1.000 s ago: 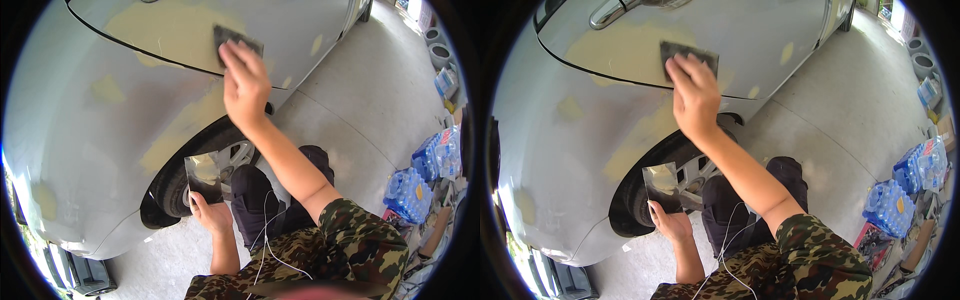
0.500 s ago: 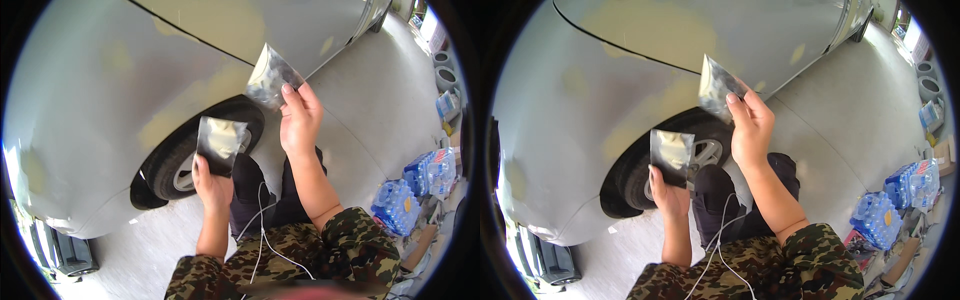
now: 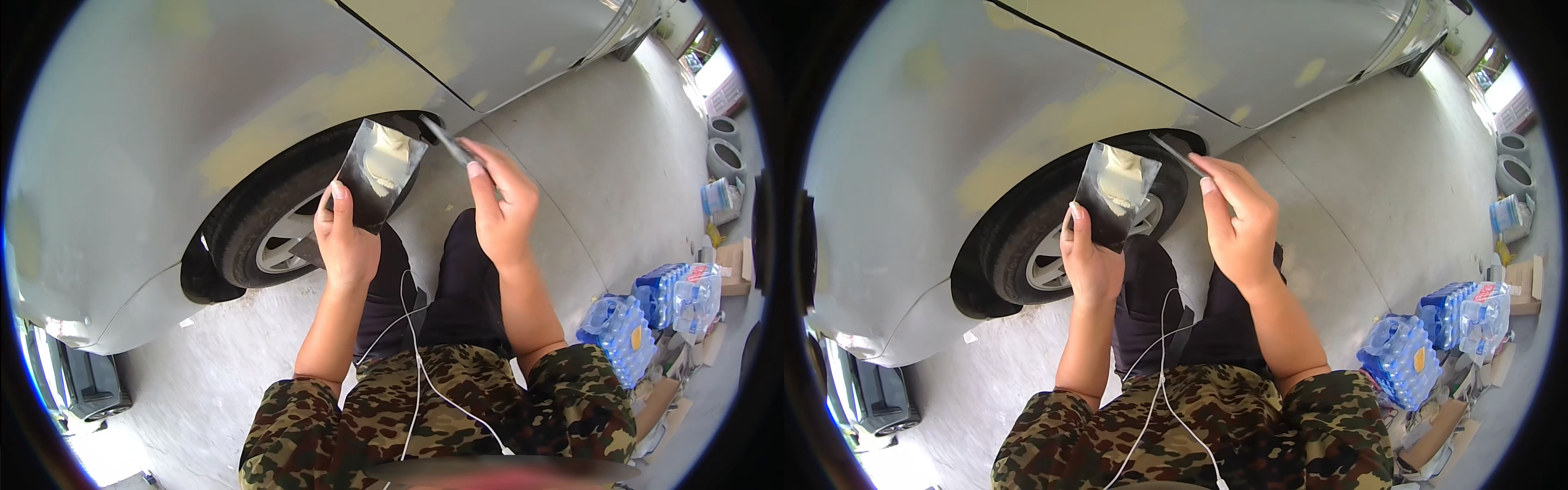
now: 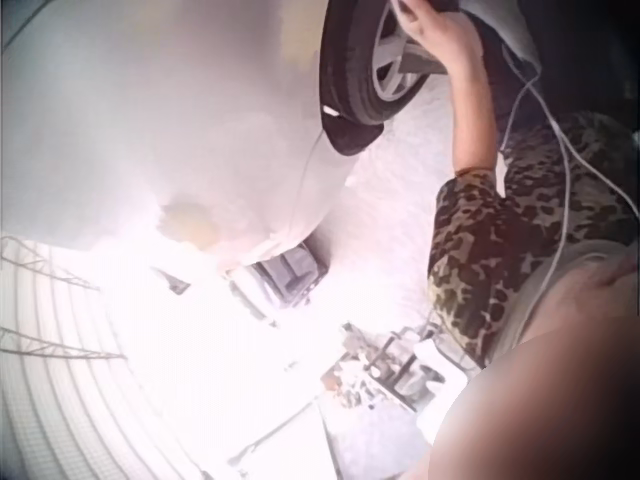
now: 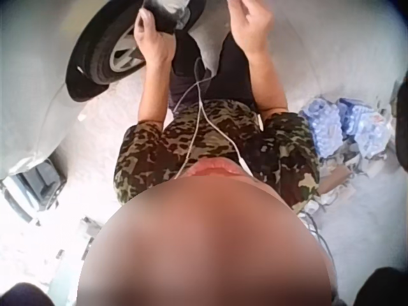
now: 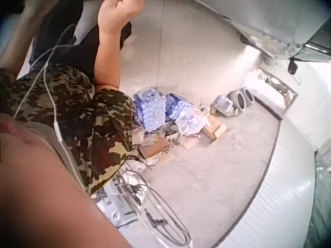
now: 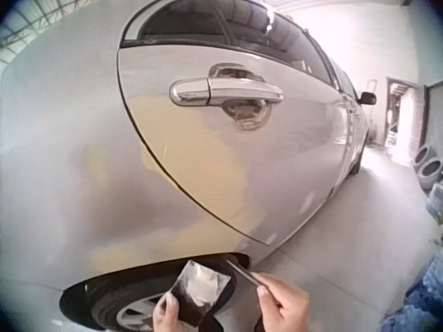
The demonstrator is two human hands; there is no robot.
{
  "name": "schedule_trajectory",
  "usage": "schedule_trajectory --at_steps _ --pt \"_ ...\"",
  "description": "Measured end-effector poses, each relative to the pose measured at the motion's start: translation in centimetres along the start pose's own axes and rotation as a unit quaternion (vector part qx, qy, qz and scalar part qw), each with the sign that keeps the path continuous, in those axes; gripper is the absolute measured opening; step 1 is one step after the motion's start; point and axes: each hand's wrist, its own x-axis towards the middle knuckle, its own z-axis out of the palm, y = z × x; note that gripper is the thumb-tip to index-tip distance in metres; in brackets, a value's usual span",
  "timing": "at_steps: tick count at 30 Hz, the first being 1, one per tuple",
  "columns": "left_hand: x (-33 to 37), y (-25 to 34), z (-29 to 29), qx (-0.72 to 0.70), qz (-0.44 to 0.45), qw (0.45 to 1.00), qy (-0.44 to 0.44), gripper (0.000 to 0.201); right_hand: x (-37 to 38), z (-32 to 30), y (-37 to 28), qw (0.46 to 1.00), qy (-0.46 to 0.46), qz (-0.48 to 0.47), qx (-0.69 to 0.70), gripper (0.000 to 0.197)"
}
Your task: The person sands the side panel of a silver car using a small sanding block and a larger sanding block. They work on the area around the door handle and the wheel arch, smoothing the surface.
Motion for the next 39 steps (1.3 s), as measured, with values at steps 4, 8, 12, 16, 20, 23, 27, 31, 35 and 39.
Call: schedule_trajectory --at_steps 4,8,12,16,20,23,27,31,35,39 --pt "-0.6 -1.7 1.0 0.060 0.070 0.996 -0.009 0.048 -1.4 1.9 -0.4 0.998 0.038 -0.051 -0.012 0.036" --pt "-0.1 -1.7 1.4 0.189 0.124 0.974 0.028 0.045 -2.2 3.1 -1.6 0.993 -0.048 -0.105 0.009 0.030" --pt "0.1 -0.1 1.0 0.117 0.153 0.981 0.007 0.046 1.0 2.6 -1.9 0.994 0.026 -0.106 0.023 0.028" --pt "-1.6 0.5 0.6 0.124 0.154 0.980 0.011 0.048 8.6 3.1 -1.1 0.967 0.191 -0.162 -0.049 0.031" --pt "-3.2 1.0 0.5 0.139 0.166 0.976 0.035 0.051 14.4 5.5 -1.5 0.929 0.278 -0.234 -0.067 0.035" --pt "-3.9 1.7 0.2 0.148 0.175 0.972 0.055 0.051 13.5 8.0 -1.9 0.926 0.266 -0.250 -0.094 0.045" --pt "-4.0 2.4 -0.4 0.127 0.167 0.975 0.077 0.047 10.5 11.0 -0.7 0.919 0.257 -0.280 -0.107 0.040" --pt "-4.0 2.3 -0.9 0.118 0.166 0.975 0.084 0.046 7.9 11.0 0.6 0.930 0.218 -0.276 -0.108 0.039" --pt "-4.1 2.3 -1.1 0.123 0.163 0.975 0.082 0.047 7.8 8.2 0.8 0.934 0.239 -0.260 -0.056 0.044" --pt "-4.5 2.4 -0.9 0.122 0.163 0.975 0.088 0.048 12.2 6.6 -0.2 0.925 0.306 -0.222 -0.038 0.041"
